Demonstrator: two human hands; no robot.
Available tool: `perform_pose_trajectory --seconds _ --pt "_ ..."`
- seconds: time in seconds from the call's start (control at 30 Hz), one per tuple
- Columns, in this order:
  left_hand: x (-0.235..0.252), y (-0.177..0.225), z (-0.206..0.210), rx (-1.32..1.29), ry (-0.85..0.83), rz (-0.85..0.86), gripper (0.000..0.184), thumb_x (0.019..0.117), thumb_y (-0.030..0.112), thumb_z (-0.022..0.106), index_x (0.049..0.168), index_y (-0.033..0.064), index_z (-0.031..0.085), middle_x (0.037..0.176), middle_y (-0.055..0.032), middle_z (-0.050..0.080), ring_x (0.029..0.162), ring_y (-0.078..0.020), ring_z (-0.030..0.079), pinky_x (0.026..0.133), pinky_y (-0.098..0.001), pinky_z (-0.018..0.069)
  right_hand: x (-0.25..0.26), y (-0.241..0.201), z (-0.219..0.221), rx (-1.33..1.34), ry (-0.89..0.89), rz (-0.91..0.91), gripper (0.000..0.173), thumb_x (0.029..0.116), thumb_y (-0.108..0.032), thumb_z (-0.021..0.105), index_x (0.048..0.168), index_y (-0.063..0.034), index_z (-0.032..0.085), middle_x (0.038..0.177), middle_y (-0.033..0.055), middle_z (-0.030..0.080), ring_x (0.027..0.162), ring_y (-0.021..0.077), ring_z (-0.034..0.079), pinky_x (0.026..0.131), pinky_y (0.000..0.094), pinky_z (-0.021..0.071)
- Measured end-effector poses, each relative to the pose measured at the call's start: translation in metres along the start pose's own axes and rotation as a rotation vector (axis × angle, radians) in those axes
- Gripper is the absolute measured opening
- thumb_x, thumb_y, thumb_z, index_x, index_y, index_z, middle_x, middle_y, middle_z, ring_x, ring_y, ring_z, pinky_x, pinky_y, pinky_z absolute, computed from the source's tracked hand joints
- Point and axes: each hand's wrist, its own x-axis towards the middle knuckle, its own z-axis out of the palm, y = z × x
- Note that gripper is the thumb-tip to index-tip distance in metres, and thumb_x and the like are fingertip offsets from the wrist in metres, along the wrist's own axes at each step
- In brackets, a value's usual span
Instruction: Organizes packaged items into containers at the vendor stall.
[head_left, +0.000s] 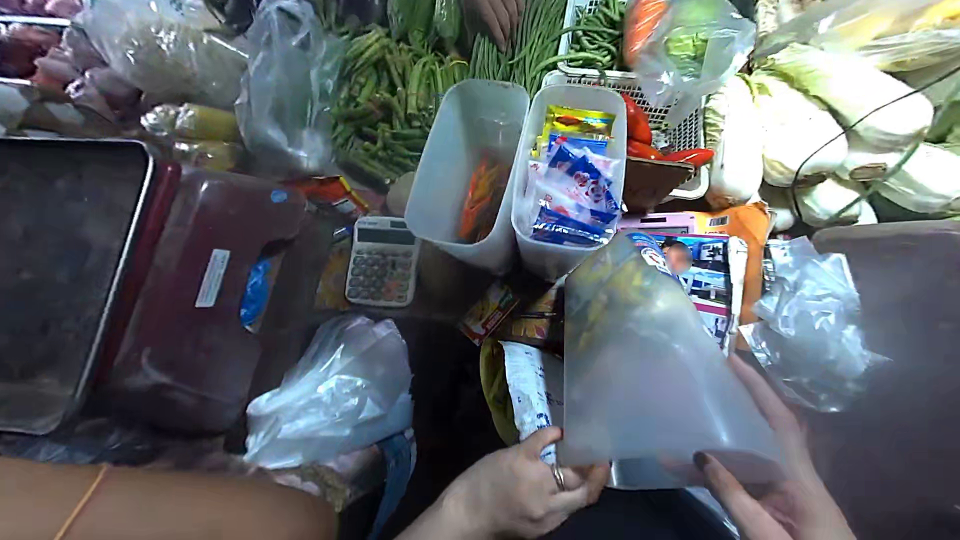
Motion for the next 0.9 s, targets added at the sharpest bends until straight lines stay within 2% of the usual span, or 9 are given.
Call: perform_pose_trajectory --seconds 0.1,0.27,0.37,0.43,0.53,0.6,0.73,0.83,0.9 --pt "0.015 -0.002 -0.01 0.139 0.037 0.005 0.025 0.1045 0.005 0.048 0.116 0.0071 0.07 0.125 -0.0038 0.072 0.111 -0.0143 0.067 0.1 -0.0363 0.0485 0.019 -0.013 0.0 -0.165 0.039 -0.062 0.085 0.0883 0.002 0.06 0.161 -0.002 0.016 0.152 0.0113 0.049 0.112 0.0175 0.071 0.078 0.0379 0.0687" --pt "0.047 -0.014 -0.02 0.1 0.208 -0.067 0.018 0.1015 0.004 0.055 0.102 0.0053 0.073 0.121 -0.0069 0.073 0.11 -0.0185 0.067 0.096 -0.0374 0.0489 0.058 -0.033 0.009 -0.463 0.219 -0.287 0.065 0.0982 -0.015 0.059 0.155 -0.004 0.03 0.133 0.0086 0.064 0.096 0.004 0.071 0.078 0.0221 0.062" --pt "0.06 -0.021 -0.023 0.063 0.254 -0.083 0.017 0.1005 0.003 0.057 0.101 0.0049 0.074 0.118 -0.0073 0.074 0.106 -0.019 0.068 0.094 -0.0383 0.0479 0.065 -0.04 0.009 -0.615 0.34 -0.493 0.066 0.096 -0.009 0.067 0.151 -0.0004 0.032 0.145 0.0147 0.056 0.11 0.0102 0.069 0.084 0.026 0.0624" --pt "0.064 -0.024 -0.024 0.052 0.26 -0.084 0.017 0.1006 0.003 0.057 0.101 0.0046 0.075 0.119 -0.0068 0.074 0.106 -0.0182 0.067 0.094 -0.0379 0.0473 0.066 -0.047 0.004 -0.848 0.371 -0.689 0.045 0.0963 -0.012 0.068 0.134 0.0038 0.049 0.138 0.0232 0.056 0.121 0.0231 0.063 0.093 0.0328 0.0575" --pt "0.07 -0.023 -0.024 0.069 0.269 -0.082 0.017 0.1001 0.001 0.057 0.097 0.0049 0.074 0.114 -0.0062 0.075 0.104 -0.0178 0.068 0.092 -0.0369 0.0476 0.066 -0.059 0.007 -1.125 0.135 -0.748 0.018 0.0948 -0.021 0.067 0.099 -0.0036 0.073 0.104 0.0171 0.07 0.102 0.0336 0.066 0.084 0.0459 0.0532" --pt "0.074 -0.022 -0.024 0.078 0.267 -0.082 0.017 0.0995 0.001 0.057 0.095 0.005 0.073 0.107 -0.0063 0.075 0.102 -0.0183 0.067 0.091 -0.0365 0.0473 0.076 -0.06 0.021 -1.298 -0.131 -0.611 0.024 0.0947 -0.022 0.066 0.106 -0.0022 0.073 0.102 0.0161 0.072 0.102 0.0355 0.068 0.085 0.0484 0.0535" --pt "0.079 -0.015 -0.021 0.095 0.237 -0.062 0.018 0.0976 0.0 0.058 0.092 0.0059 0.074 0.105 -0.0051 0.076 0.1 -0.0193 0.068 0.088 -0.0365 0.0494 0.105 -0.064 0.039 -1.493 -0.493 -0.217 0.03 0.0915 -0.002 0.067 0.121 -0.0038 0.069 0.124 0.0228 0.061 0.11 0.0384 0.063 0.085 0.0492 0.0515" --pt "0.083 -0.012 -0.019 0.109 0.23 -0.069 0.019 0.0979 0.001 0.058 0.092 0.0063 0.075 0.108 -0.0048 0.076 0.1 -0.0191 0.069 0.086 -0.0362 0.0502 0.108 -0.067 0.034 -1.533 -0.475 -0.282 0.019 0.0903 0.0 0.067 0.107 -0.0044 0.074 0.119 0.0194 0.064 0.106 0.0363 0.063 0.079 0.0473 0.051" --pt "0.084 -0.013 -0.019 0.102 0.233 -0.084 0.018 0.0986 0.001 0.058 0.094 0.0057 0.075 0.11 -0.0054 0.076 0.099 -0.0187 0.069 0.086 -0.0357 0.0504 0.102 -0.07 0.023 -1.493 -0.374 -0.422 0.015 0.0855 0.007 0.067 0.096 -0.0032 0.072 0.1 0.0163 0.067 0.09 0.0348 0.066 0.072 0.0458 0.0521"
